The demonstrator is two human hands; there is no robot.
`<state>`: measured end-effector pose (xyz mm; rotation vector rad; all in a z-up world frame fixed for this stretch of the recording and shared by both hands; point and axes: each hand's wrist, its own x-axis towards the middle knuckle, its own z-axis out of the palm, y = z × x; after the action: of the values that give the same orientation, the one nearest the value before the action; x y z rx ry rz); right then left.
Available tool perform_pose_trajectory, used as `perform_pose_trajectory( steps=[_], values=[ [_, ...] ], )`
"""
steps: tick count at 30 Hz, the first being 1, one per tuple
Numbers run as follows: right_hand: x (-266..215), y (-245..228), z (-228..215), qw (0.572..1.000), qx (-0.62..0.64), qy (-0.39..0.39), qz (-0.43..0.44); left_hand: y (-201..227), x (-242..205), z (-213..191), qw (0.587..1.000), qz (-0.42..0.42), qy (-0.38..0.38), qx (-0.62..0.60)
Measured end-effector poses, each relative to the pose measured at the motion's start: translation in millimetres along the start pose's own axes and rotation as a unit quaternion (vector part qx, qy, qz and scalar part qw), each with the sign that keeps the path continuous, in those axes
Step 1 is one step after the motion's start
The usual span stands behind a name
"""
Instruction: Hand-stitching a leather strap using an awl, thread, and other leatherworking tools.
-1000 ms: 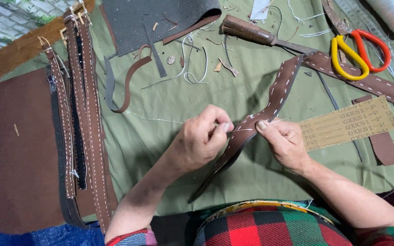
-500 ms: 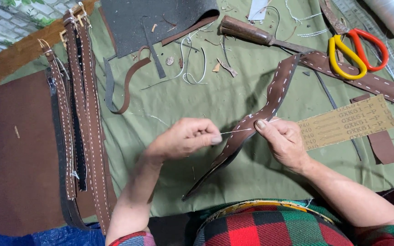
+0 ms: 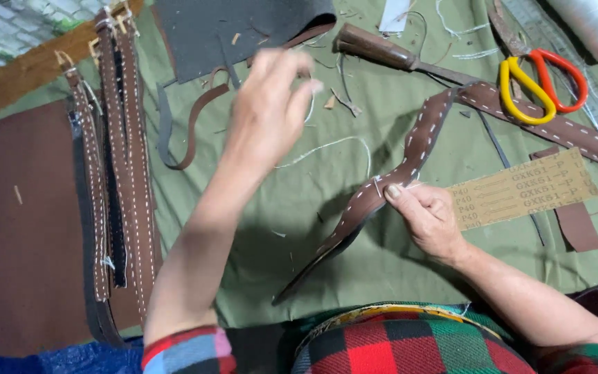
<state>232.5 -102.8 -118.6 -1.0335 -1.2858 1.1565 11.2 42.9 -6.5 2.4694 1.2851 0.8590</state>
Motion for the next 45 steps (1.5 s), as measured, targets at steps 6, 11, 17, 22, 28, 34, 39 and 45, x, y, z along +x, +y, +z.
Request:
perform_pose_trajectory(
  steps=[6,11,17,22,28,34,39,45],
  values=[
    [3.3,9.4,1.5,0.999,-0.045,0.001,0.011,92.3,-101.7,-8.3,0.989,0.088,-0.072,0.092],
    [2.9,8.6,4.8,0.998,-0.06,-0.001,0.004,83.1,-116.6,13.9,0.99,0.065,-0.037,0.121],
    [2.0,56.7,4.2,0.999,-0.036,0.025,-0.009,71.8,-106.0,18.3,0.993,0.07,-0.002,0.096],
    [15.1,19.8,18.0,0.983,-0.109,-0.04,-0.144,41.2,-98.5,27.3,0.991,-0.076,-0.065,-0.091],
    [13.1,25.5,15.7,0.963,-0.253,-0.083,-0.046,15.8,-91.5,24.9,0.885,-0.264,-0.138,-0.358],
    [14.4,24.3,6.5,0.975,-0.168,-0.098,0.105,-30.6,-104.7,63.7,0.758,-0.322,-0.116,-0.555],
    [15.3,23.4,3.0,0.976,-0.19,-0.069,0.083,-42.0,-114.8,86.1,0.708,-0.33,-0.103,-0.615],
    [8.6,29.5,4.0,0.977,-0.207,-0.048,0.024,-49.0,-115.5,87.7,0.708,-0.345,-0.094,-0.609]
  ],
)
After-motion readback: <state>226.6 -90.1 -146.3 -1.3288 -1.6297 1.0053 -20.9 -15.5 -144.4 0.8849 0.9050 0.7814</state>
